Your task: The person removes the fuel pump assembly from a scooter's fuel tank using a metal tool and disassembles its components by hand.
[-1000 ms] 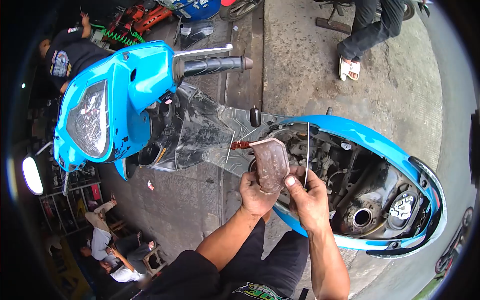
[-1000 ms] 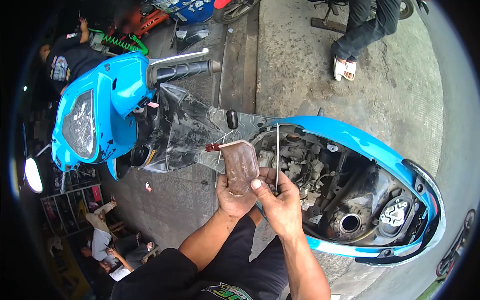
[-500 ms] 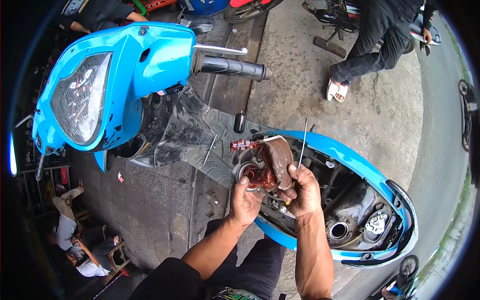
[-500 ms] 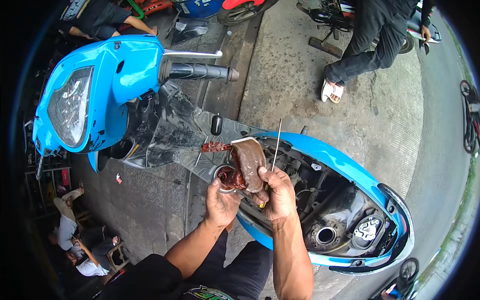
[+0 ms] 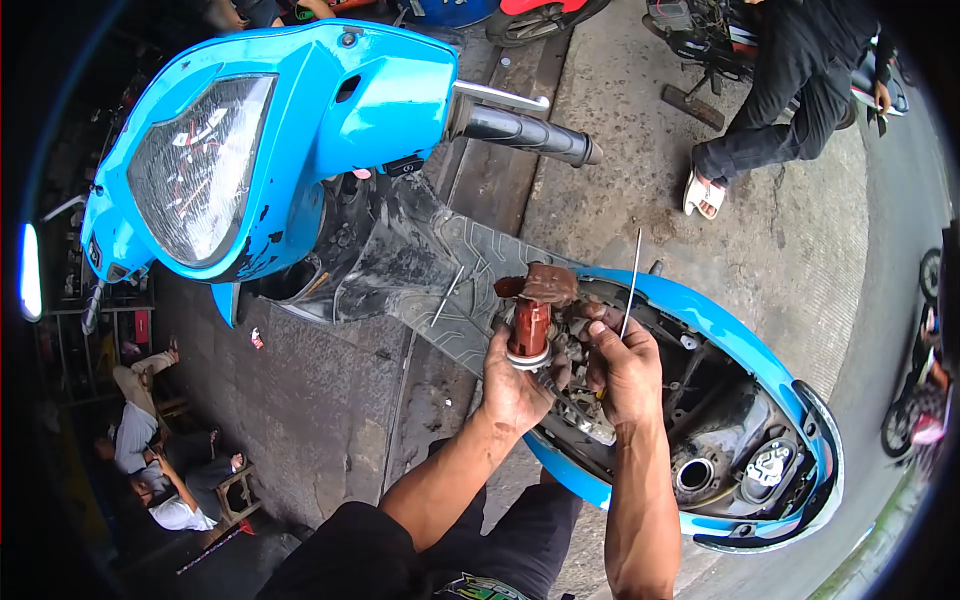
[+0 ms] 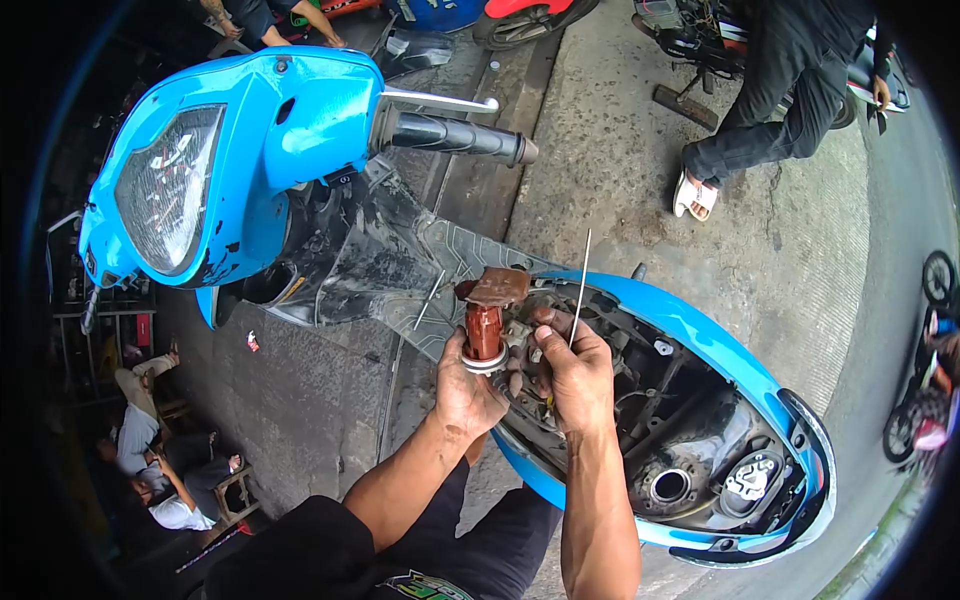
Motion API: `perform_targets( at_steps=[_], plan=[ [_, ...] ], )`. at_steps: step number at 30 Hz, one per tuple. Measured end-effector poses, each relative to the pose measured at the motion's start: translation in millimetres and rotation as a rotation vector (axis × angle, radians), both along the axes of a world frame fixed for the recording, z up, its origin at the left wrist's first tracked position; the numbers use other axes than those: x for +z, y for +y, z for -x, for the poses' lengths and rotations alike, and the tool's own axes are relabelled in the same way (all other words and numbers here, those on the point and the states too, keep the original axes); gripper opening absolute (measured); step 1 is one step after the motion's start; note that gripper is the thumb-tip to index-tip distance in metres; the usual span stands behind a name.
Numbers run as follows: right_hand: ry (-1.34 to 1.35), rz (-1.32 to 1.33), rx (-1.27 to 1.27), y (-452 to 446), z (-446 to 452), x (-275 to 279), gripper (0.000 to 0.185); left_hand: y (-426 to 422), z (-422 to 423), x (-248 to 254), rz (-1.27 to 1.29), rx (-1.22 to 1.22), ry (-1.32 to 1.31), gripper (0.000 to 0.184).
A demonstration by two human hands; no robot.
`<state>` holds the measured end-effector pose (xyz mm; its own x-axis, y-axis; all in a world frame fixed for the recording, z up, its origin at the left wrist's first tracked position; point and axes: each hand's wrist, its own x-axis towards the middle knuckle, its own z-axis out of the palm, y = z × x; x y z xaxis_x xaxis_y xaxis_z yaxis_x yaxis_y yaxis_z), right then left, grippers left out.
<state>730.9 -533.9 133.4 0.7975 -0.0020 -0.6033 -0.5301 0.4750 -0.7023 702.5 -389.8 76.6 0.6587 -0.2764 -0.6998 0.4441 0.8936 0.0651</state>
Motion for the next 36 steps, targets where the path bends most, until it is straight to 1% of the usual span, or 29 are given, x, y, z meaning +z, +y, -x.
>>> perform_targets(
  at_steps=[3,8,10,12,14,16,18,19,20,22,23,24,25,26,27,28,29,30,32,33,34,35,36],
  plan=[
    [-0.006,0.096,0.043,2.8,-1.7,-8.8,0.021,2.2,0.3,-10.6,0.008,0.044,0.059,0.061],
    [0.008,0.2,0.086,6.5,0.2,-22.5,0.021,7.9,3.6,-24.0,0.016,0.022,0.084,0.059],
    [0.019,0.195,0.121,4.4,0.7,-22.2,0.021,7.6,4.5,-23.5,0.037,0.018,0.073,0.058],
    [0.005,0.181,0.145,9.3,2.0,-30.8,0.023,6.6,5.2,-21.2,0.111,0.054,0.051,0.053],
    [-0.004,0.171,0.154,15.1,2.4,-34.8,0.025,5.9,6.2,-20.8,0.129,0.039,0.03,0.05],
    [-0.084,0.201,0.242,21.8,2.3,-37.9,0.037,5.2,6.8,-20.1,0.142,0.028,0.008,0.046],
    [-0.204,0.29,0.311,24.6,0.7,-46.9,0.049,5.7,8.7,-18.7,0.041,0.047,0.024,0.045],
    [-0.226,0.291,0.377,24.5,-0.8,-46.6,0.054,10.1,8.4,-20.1,0.078,0.041,0.005,0.039],
    [-0.275,0.338,0.417,25.7,-3.2,-46.4,0.057,15.2,10.2,-26.4,0.069,0.043,0.005,0.039],
    [-0.376,0.433,0.489,28.5,-9.0,-43.5,0.063,24.5,10.7,-37.1,0.315,-0.022,-0.14,0.039],
    [-0.393,0.462,0.535,28.6,-11.1,-39.4,0.063,29.1,12.4,-42.5,0.275,-0.093,-0.105,0.041],
    [-0.446,0.506,0.549,28.9,-12.0,-40.4,0.062,31.5,12.3,-43.8,0.272,-0.094,-0.101,0.041],
    [-0.499,0.552,0.561,29.3,-12.8,-41.5,0.061,33.3,12.7,-45.6,0.314,-0.164,-0.112,0.043],
    [-0.495,0.549,0.562,29.4,-14.1,-39.8,0.061,35.3,13.1,-47.7,0.358,-0.234,-0.123,0.045],
    [-0.426,0.512,0.577,28.7,-16.6,-35.3,0.059,37.6,13.3,-51.0,0.358,-0.232,-0.119,0.045],
    [-0.355,0.475,0.593,28.4,-17.3,-32.9,0.056,39.6,13.7,-54.4,0.366,-0.28,-0.151,0.047],
    [-0.331,0.434,0.569,29.3,-16.9,-33.1,0.051,40.2,13.7,-57.9,0.375,-0.329,-0.184,0.049],
    [-0.326,0.437,0.57,29.0,-15.7,-35.5,0.051,37.2,11.5,-53.1,0.38,-0.328,-0.18,0.049],
    [-0.273,0.306,0.479,28.2,-11.4,-43.0,0.046,26.2,6.1,-31.8,-0.271,-0.44,0.056,0.057],
    [-0.318,0.34,0.45,29.3,-9.5,-45.2,0.042,11.7,5.7,-29.1,-0.499,-0.36,0.006,0.06],
    [-0.316,0.344,0.453,31.7,-6.7,-46.9,0.042,13.5,6.3,-36.6,-0.494,-0.359,0.007,0.06],
    [-0.335,0.384,0.406,34.7,-4.2,-48.3,0.042,18.8,6.4,-49.6,-0.624,-0.208,-0.228,0.058],
    [-0.357,0.424,0.356,35.6,-4.8,-48.9,0.042,19.3,0.0,-48.1,-0.747,-0.052,-0.466,0.057]
  ],
)
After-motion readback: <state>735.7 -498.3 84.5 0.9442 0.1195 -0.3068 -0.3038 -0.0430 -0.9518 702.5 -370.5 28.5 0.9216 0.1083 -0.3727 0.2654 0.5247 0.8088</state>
